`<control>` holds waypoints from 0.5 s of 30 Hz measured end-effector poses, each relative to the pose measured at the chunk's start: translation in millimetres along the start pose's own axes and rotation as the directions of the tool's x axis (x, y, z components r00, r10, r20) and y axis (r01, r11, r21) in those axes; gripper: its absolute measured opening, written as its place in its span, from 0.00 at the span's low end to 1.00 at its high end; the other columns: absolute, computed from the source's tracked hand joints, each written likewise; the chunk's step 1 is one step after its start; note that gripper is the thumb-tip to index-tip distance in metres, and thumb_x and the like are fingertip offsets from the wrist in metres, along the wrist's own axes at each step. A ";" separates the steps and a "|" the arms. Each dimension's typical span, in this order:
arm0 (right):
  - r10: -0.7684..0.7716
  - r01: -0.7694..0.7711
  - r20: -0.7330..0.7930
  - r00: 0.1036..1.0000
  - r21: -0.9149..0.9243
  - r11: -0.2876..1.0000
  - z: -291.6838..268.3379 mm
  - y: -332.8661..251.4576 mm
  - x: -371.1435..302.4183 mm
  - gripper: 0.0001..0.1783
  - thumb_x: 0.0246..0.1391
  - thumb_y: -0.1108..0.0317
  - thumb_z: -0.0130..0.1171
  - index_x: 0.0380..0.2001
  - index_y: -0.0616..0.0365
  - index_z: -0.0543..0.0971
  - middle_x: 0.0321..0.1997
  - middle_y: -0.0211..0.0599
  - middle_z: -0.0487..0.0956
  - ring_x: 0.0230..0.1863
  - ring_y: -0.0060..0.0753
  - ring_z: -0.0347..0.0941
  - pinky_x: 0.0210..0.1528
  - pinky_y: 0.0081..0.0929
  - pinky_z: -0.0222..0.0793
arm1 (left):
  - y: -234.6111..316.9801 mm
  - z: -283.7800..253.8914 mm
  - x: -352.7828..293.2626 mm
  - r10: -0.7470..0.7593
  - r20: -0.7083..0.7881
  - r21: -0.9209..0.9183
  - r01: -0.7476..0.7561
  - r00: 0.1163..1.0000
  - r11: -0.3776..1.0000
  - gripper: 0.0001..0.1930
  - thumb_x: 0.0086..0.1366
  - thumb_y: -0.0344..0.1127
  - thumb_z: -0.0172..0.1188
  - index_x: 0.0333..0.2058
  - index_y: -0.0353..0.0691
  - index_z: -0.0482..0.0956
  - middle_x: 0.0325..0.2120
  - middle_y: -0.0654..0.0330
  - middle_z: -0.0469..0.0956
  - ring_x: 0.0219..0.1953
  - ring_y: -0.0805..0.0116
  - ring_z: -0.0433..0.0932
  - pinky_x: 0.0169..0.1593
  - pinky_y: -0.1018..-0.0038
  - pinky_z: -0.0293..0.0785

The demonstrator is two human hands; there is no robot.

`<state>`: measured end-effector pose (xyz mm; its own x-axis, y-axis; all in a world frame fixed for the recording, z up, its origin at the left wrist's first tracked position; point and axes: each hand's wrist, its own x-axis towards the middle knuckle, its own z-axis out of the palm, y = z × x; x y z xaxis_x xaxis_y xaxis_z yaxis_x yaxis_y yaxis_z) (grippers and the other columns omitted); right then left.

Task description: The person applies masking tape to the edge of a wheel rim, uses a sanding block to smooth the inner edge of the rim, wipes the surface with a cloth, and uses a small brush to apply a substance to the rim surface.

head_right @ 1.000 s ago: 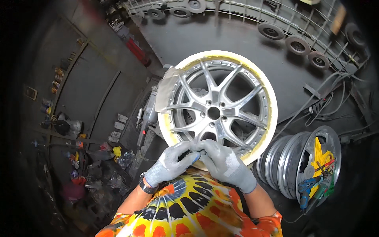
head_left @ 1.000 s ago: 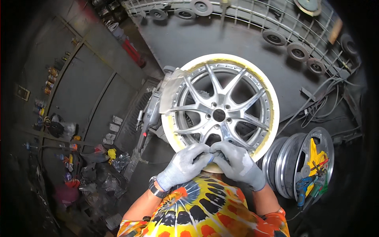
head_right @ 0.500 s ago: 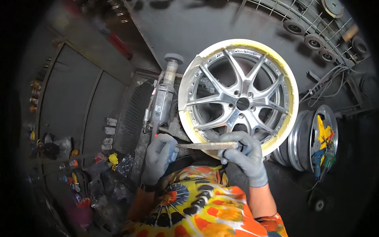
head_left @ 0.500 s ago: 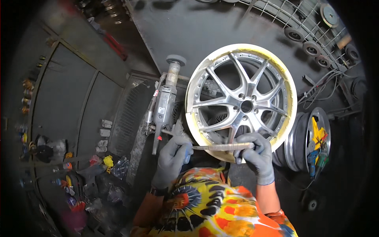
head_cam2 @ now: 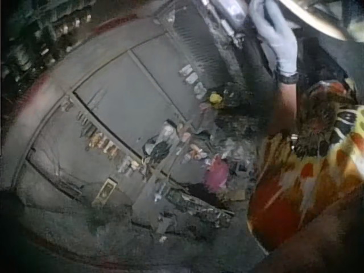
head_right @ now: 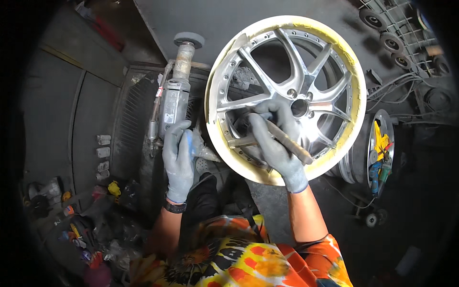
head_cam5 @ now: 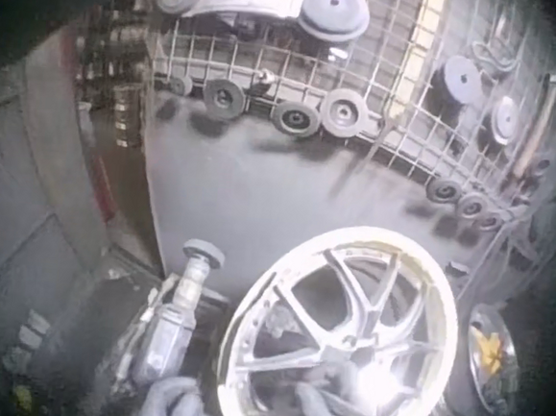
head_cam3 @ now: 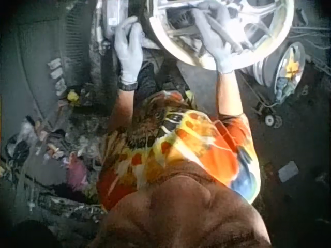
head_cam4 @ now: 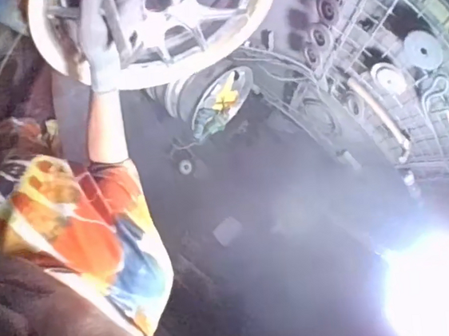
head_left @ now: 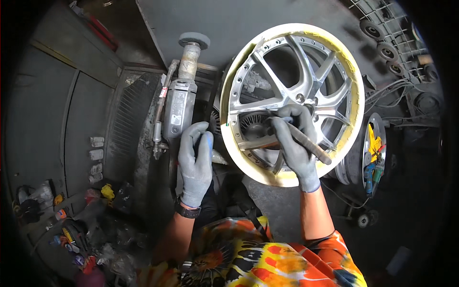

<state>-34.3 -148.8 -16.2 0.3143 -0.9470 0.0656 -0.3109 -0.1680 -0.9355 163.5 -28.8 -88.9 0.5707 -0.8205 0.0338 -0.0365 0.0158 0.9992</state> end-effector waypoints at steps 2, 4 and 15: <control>-0.070 0.074 0.070 0.995 -0.045 0.996 4.9 0.8 6.5 0.08 0.67 0.71 0.69 0.46 0.60 0.84 0.36 0.32 0.85 0.37 0.20 0.81 0.42 0.24 0.79 | -14.9 7.4 0.8 0.018 -0.033 0.001 -0.018 0.999 1.000 0.14 0.83 0.30 0.53 0.60 0.31 0.78 0.52 0.58 0.79 0.52 0.71 0.77 0.59 0.72 0.74; 0.023 0.013 0.202 0.979 -0.177 0.984 0.7 1.1 11.3 0.07 0.64 0.71 0.72 0.43 0.61 0.87 0.39 0.36 0.87 0.40 0.22 0.83 0.45 0.26 0.80 | -21.2 12.0 1.1 -0.102 -0.066 -0.014 0.101 0.993 0.995 0.14 0.83 0.30 0.52 0.59 0.32 0.78 0.53 0.58 0.79 0.53 0.70 0.76 0.59 0.71 0.74; -0.244 0.352 0.543 0.803 -0.102 0.931 -32.7 17.0 75.4 0.13 0.66 0.73 0.69 0.53 0.60 0.85 0.43 0.38 0.89 0.41 0.29 0.87 0.47 0.30 0.81 | -126.6 41.3 6.8 0.253 -0.204 0.475 -0.130 0.946 0.870 0.14 0.77 0.26 0.56 0.57 0.34 0.80 0.52 0.44 0.84 0.51 0.40 0.82 0.56 0.54 0.79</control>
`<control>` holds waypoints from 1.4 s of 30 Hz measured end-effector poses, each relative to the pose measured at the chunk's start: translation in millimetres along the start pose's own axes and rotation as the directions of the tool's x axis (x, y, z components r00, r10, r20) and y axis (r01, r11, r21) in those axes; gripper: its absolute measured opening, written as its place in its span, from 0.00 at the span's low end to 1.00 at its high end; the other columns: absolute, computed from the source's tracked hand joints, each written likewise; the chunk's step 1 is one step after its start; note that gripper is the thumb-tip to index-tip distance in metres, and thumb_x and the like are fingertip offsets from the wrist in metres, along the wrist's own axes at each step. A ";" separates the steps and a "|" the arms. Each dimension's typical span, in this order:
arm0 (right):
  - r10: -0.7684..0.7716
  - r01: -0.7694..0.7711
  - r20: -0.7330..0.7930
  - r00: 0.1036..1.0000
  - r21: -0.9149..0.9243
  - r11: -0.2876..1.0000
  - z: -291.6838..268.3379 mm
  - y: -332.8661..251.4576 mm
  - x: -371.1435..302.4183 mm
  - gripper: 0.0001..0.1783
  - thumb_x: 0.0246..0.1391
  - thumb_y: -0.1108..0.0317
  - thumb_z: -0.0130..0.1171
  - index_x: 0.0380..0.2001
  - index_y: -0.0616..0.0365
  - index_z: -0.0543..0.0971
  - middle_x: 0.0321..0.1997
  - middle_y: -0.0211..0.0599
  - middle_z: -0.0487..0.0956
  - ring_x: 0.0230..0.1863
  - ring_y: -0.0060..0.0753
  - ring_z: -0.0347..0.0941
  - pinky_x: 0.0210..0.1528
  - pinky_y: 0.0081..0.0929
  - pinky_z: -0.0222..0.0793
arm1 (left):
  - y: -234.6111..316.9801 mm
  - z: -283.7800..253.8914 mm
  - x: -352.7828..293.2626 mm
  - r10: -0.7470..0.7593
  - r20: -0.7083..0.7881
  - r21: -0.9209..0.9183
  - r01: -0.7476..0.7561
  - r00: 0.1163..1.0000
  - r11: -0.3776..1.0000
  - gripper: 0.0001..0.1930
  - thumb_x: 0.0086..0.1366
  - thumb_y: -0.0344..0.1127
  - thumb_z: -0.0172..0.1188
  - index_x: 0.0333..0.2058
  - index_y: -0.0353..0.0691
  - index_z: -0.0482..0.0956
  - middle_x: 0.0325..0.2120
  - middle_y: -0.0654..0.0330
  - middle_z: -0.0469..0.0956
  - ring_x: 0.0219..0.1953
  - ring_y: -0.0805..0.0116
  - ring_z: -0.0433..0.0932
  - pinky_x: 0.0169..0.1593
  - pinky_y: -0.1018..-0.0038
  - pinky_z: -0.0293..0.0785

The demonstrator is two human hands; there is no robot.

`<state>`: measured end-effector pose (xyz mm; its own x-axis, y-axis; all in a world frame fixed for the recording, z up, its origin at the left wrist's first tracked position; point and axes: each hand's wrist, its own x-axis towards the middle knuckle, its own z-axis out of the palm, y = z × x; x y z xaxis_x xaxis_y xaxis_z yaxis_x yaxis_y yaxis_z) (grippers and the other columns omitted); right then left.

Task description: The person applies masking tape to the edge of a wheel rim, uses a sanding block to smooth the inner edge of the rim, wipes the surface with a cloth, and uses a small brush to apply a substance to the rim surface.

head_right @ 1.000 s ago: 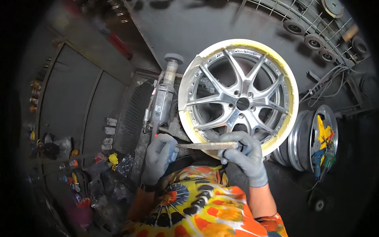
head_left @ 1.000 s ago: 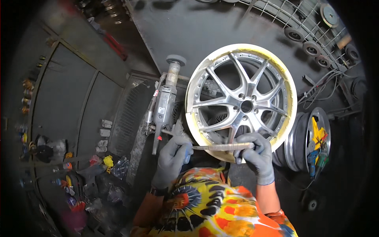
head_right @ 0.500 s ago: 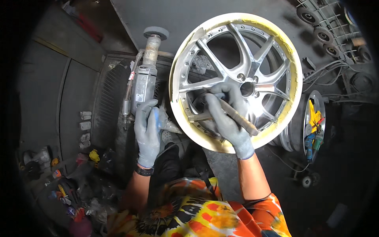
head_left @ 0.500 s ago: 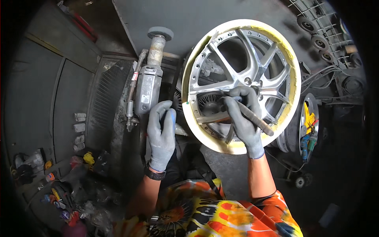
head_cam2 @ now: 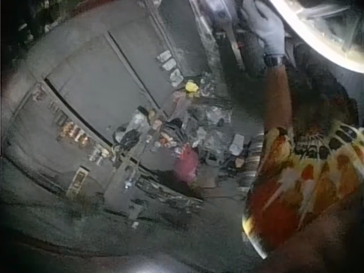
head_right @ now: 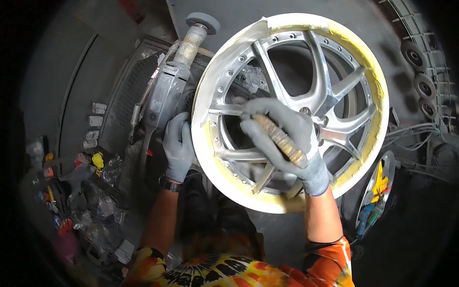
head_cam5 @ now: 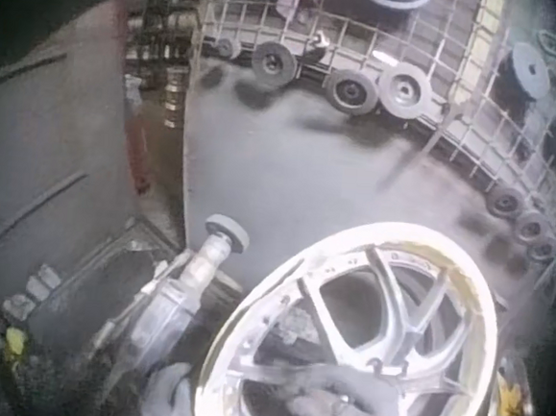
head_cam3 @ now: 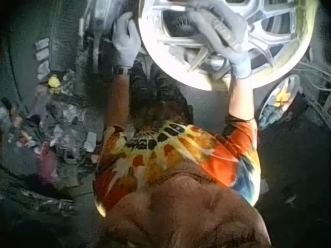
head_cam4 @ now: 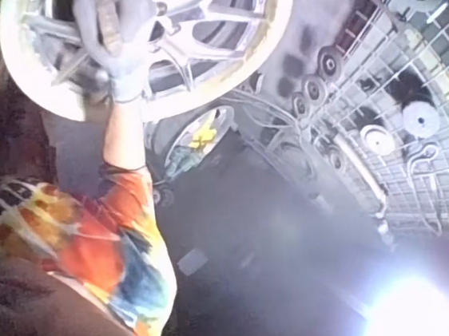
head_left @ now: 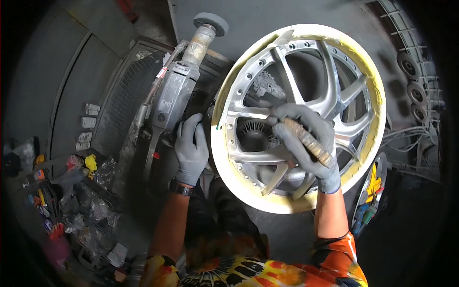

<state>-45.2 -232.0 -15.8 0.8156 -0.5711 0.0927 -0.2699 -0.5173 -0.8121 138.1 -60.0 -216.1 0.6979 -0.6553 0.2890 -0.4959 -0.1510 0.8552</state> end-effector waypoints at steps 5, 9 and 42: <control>-0.013 0.009 -0.138 0.990 -0.029 1.000 -5.3 12.7 18.1 0.19 0.68 0.69 0.71 0.58 0.63 0.83 0.46 0.40 0.89 0.45 0.28 0.87 0.49 0.26 0.83 | -26.6 9.1 -0.9 -0.017 0.056 0.112 0.010 0.998 0.994 0.14 0.78 0.28 0.55 0.58 0.37 0.80 0.52 0.45 0.84 0.52 0.39 0.82 0.55 0.51 0.78; -0.063 0.060 -0.045 0.997 -0.061 0.996 -6.4 11.6 14.4 0.26 0.67 0.70 0.71 0.66 0.63 0.80 0.53 0.47 0.88 0.50 0.37 0.87 0.54 0.32 0.82 | -32.9 15.7 -5.1 -0.019 0.009 0.179 0.017 1.000 0.984 0.15 0.79 0.30 0.54 0.60 0.40 0.80 0.51 0.46 0.84 0.53 0.41 0.83 0.55 0.51 0.78; -0.229 -0.073 -0.613 0.757 -0.426 0.902 73.1 30.9 50.6 0.15 0.70 0.75 0.64 0.58 0.62 0.82 0.41 0.49 0.88 0.41 0.34 0.89 0.46 0.31 0.82 | -25.1 15.8 -7.1 -0.039 0.055 0.145 0.031 0.998 0.989 0.16 0.79 0.30 0.55 0.60 0.34 0.82 0.50 0.43 0.84 0.50 0.38 0.84 0.51 0.52 0.81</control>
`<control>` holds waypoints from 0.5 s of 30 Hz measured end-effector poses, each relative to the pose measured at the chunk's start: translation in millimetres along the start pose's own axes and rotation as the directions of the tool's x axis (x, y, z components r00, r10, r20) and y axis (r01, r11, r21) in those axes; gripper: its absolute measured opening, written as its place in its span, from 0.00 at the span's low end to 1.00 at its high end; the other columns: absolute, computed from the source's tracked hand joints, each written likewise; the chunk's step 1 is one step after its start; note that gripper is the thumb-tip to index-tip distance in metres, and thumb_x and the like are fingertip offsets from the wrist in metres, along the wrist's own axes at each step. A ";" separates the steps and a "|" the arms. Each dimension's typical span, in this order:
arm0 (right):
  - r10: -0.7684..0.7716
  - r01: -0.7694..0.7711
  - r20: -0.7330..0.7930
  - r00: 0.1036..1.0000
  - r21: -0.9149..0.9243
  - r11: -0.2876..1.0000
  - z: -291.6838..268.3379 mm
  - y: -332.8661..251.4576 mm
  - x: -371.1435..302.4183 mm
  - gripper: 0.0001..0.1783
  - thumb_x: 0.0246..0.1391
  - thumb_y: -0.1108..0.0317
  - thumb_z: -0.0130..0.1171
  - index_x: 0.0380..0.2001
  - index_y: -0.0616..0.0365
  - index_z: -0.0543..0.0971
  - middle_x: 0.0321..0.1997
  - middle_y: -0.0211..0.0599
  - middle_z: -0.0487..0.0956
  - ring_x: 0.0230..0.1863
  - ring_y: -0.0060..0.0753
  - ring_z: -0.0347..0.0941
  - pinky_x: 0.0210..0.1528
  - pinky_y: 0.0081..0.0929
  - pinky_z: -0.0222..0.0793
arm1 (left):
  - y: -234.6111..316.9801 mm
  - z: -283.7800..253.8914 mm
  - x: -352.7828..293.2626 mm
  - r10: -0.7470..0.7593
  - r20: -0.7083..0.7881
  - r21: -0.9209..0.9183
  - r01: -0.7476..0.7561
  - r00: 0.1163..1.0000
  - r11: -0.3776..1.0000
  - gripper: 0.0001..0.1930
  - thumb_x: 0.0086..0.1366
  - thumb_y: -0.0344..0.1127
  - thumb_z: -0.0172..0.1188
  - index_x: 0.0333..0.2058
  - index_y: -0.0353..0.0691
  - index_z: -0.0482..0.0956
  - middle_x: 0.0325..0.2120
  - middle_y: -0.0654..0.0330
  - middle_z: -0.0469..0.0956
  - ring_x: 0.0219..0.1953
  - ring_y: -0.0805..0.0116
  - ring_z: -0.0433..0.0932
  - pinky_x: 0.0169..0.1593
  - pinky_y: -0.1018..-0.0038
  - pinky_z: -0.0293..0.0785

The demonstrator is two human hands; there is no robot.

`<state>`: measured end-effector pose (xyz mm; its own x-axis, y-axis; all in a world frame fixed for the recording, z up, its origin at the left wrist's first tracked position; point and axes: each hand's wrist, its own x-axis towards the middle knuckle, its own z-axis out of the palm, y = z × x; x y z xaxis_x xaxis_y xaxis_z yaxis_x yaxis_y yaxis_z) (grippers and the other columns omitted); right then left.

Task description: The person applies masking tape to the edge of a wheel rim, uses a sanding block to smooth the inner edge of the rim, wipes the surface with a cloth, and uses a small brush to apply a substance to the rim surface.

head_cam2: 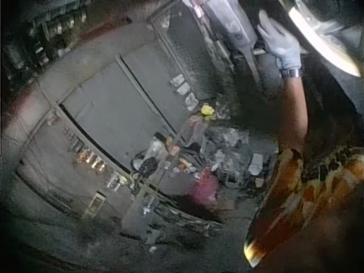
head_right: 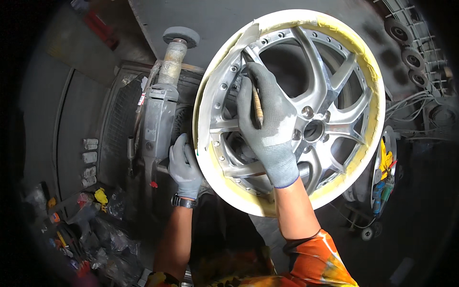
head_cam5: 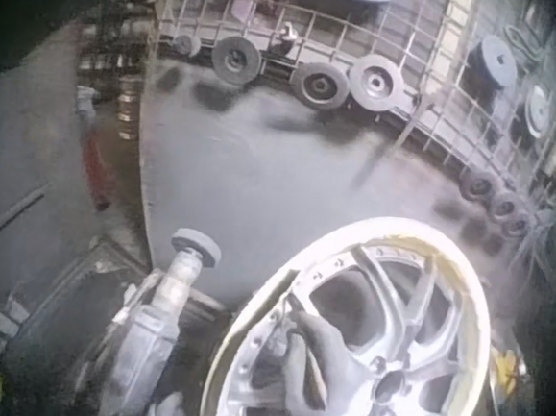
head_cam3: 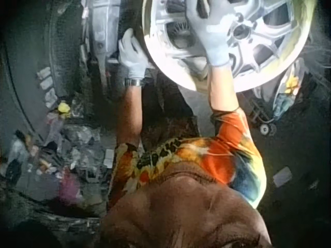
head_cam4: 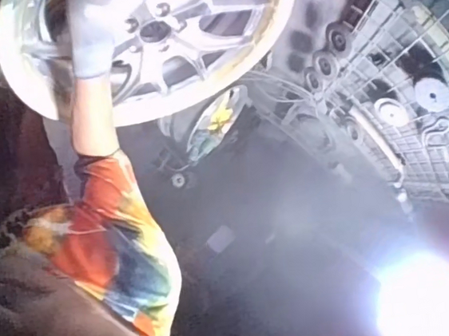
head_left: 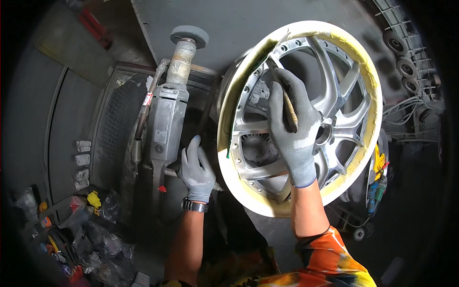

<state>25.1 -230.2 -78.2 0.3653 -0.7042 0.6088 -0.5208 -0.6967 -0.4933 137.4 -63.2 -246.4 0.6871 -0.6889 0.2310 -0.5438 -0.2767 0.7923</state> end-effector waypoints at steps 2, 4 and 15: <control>0.111 -0.113 0.031 0.993 0.098 0.989 -2.6 -3.8 -0.4 0.15 0.70 0.75 0.64 0.57 0.62 0.82 0.40 0.48 0.88 0.40 0.30 0.88 0.46 0.29 0.81 | 1.9 0.1 1.8 0.008 0.006 0.001 -0.008 1.000 1.000 0.16 0.79 0.30 0.56 0.60 0.35 0.82 0.49 0.43 0.84 0.49 0.38 0.84 0.51 0.51 0.81; 0.307 -0.330 0.131 0.943 0.235 0.914 -9.8 -13.9 3.7 0.13 0.71 0.74 0.63 0.55 0.64 0.83 0.38 0.42 0.87 0.38 0.21 0.83 0.44 0.24 0.79 | -0.3 -1.8 1.3 0.012 0.010 0.010 -0.012 1.000 1.000 0.16 0.78 0.31 0.56 0.60 0.35 0.82 0.49 0.43 0.85 0.49 0.38 0.84 0.51 0.51 0.81; 0.528 -0.540 0.154 0.835 0.409 0.735 -9.5 -19.2 8.7 0.13 0.75 0.70 0.61 0.56 0.65 0.84 0.40 0.32 0.87 0.41 0.16 0.80 0.47 0.20 0.78 | -1.4 -2.6 1.6 0.057 0.056 0.014 -0.058 0.997 0.998 0.19 0.77 0.30 0.56 0.64 0.39 0.80 0.49 0.42 0.84 0.47 0.35 0.84 0.47 0.49 0.81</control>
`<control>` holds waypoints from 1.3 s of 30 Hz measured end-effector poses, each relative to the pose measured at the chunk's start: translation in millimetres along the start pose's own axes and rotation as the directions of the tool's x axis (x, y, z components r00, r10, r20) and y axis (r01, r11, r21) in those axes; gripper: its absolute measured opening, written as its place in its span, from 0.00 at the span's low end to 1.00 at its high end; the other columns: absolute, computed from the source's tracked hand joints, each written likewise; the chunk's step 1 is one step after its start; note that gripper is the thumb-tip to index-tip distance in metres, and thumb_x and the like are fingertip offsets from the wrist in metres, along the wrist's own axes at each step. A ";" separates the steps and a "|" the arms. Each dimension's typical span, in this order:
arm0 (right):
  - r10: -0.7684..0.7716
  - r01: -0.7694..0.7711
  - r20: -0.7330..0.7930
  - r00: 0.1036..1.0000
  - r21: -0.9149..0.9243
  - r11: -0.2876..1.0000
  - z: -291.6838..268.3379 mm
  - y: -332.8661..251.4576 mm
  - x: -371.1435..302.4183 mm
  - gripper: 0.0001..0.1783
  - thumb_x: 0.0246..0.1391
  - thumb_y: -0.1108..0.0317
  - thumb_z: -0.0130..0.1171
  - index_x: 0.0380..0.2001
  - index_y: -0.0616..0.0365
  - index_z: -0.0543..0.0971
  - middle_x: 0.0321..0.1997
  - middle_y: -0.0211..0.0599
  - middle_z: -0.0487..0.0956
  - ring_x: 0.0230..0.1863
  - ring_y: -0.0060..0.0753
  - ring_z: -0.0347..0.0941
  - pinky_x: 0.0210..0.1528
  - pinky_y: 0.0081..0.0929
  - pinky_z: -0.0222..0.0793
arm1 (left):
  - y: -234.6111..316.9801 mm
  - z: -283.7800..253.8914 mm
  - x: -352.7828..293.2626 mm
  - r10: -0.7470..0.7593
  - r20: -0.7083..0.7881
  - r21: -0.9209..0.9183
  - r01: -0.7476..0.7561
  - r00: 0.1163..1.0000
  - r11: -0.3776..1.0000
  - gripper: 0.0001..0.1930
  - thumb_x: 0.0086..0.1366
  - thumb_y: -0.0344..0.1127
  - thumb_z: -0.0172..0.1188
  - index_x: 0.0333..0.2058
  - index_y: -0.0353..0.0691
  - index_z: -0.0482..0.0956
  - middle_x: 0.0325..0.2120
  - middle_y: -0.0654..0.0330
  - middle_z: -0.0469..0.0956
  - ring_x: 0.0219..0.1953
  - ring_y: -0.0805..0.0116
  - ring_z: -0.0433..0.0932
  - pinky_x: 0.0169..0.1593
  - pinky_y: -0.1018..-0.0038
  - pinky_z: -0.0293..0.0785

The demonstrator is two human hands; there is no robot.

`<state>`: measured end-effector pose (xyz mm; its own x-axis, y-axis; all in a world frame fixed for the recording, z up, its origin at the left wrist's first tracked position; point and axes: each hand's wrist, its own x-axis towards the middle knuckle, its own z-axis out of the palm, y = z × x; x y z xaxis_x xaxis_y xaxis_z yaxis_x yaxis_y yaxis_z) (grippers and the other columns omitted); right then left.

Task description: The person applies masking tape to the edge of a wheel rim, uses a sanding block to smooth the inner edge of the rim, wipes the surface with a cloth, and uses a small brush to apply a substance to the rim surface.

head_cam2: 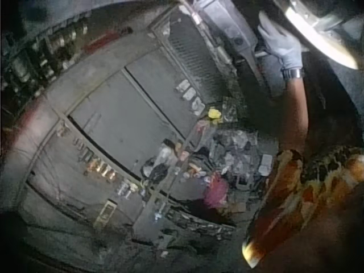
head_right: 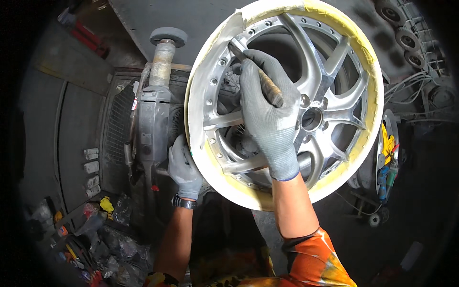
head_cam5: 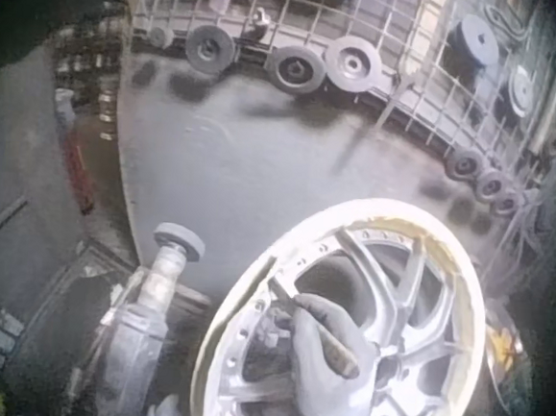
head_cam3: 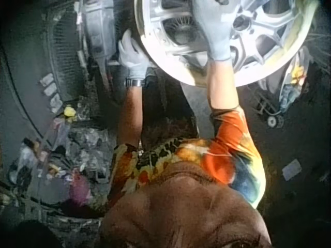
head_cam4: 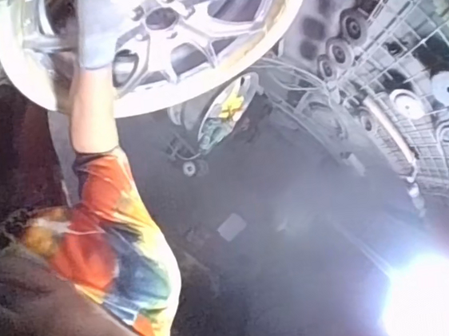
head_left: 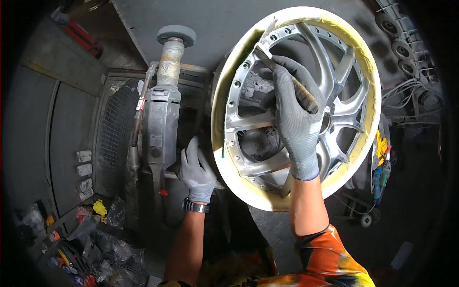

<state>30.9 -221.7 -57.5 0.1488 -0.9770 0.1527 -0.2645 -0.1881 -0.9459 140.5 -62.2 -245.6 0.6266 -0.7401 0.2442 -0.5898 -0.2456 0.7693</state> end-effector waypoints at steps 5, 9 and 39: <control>-0.088 0.088 -0.014 0.996 0.010 0.996 0.2 0.9 -0.9 0.12 0.75 0.72 0.62 0.56 0.65 0.84 0.39 0.29 0.86 0.41 0.14 0.78 0.46 0.17 0.76 | -4.9 4.0 -2.7 0.008 0.001 0.007 -0.009 1.000 1.000 0.20 0.77 0.32 0.55 0.64 0.40 0.80 0.51 0.43 0.84 0.48 0.35 0.84 0.49 0.48 0.81; -0.084 0.084 -0.012 0.996 0.056 0.995 5.6 12.0 0.4 0.13 0.75 0.71 0.62 0.56 0.65 0.84 0.38 0.27 0.85 0.39 0.12 0.77 0.43 0.16 0.75 | -8.5 1.2 -3.5 -0.005 0.014 0.007 0.005 1.000 1.000 0.20 0.78 0.34 0.54 0.65 0.40 0.79 0.52 0.42 0.83 0.51 0.34 0.84 0.51 0.48 0.82; -0.188 0.197 0.142 0.972 -0.057 0.979 -10.4 18.3 -2.8 0.11 0.69 0.72 0.64 0.50 0.64 0.86 0.32 0.38 0.87 0.33 0.21 0.84 0.38 0.25 0.79 | -14.7 7.8 -8.0 0.025 -0.003 0.025 -0.025 1.000 0.999 0.23 0.78 0.44 0.55 0.65 0.42 0.79 0.55 0.43 0.83 0.54 0.35 0.83 0.56 0.48 0.81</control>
<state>15.8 -223.4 -72.3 0.3297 -0.9000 0.2853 -0.2835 -0.3826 -0.8794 140.2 -57.5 -263.5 0.6136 -0.7438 0.2650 -0.6175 -0.2429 0.7481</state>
